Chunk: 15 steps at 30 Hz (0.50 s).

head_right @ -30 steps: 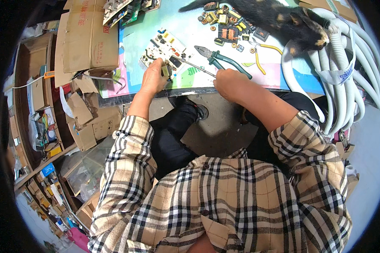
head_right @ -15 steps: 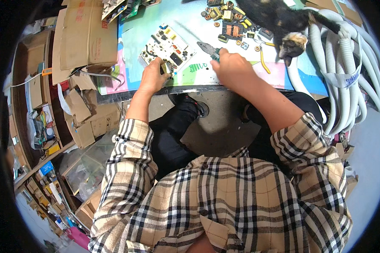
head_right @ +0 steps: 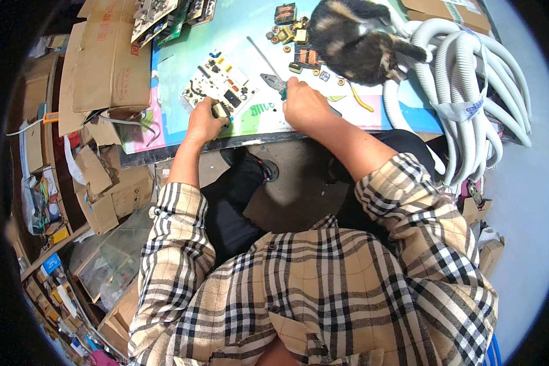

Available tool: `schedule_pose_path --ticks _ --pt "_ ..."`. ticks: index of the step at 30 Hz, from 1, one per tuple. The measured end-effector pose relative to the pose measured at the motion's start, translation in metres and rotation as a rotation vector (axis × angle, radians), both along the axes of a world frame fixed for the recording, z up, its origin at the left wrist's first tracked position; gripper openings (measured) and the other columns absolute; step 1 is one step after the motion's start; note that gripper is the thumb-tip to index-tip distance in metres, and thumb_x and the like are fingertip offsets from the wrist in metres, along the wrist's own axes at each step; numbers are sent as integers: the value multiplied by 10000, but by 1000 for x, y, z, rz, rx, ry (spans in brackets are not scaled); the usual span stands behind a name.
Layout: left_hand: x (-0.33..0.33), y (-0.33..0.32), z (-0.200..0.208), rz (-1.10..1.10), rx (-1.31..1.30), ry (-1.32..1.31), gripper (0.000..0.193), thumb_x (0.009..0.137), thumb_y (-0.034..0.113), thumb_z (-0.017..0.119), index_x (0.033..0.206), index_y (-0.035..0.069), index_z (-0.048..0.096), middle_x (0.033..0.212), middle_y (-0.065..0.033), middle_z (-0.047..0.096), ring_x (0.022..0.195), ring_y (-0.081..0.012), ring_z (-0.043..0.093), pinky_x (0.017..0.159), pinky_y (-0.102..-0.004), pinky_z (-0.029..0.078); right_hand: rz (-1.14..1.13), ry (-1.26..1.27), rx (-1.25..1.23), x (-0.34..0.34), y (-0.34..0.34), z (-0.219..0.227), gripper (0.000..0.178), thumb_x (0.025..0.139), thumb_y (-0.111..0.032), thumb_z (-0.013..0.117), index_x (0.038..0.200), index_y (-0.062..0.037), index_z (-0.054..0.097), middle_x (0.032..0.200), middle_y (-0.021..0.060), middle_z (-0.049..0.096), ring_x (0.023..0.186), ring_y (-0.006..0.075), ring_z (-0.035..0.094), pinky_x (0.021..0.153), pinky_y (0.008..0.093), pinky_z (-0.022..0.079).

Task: The person uses a screwdriver to remove screws from circuit boards and places the boards into a cardboard box. They handle multiple boards, turning them over and organizing them.

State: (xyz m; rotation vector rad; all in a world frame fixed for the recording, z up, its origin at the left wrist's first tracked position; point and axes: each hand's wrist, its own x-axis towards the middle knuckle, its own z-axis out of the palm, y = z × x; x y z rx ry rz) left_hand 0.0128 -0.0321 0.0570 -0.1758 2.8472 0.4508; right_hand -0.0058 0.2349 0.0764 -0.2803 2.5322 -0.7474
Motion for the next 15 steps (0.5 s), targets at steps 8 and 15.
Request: schedule_pose_path --ticks 8,15 --pt "-6 -10 -16 189 251 -120 572 672 220 829 1093 -86 592 874 -158 675 752 -204 651 689 -317 522 -47 41 -92 6 -3 9 265 878 -115 515 1070 61 467 1044 292 583 974 426 604 866 463 480" --pt "-2 -28 -36 314 373 -165 352 671 186 809 915 3 632 809 -145 676 748 -223 645 704 -337 506 97 -71 -317 38 8 54 245 896 -144 551 1065 26 499 936 304 608 933 456 574 813 490 437"
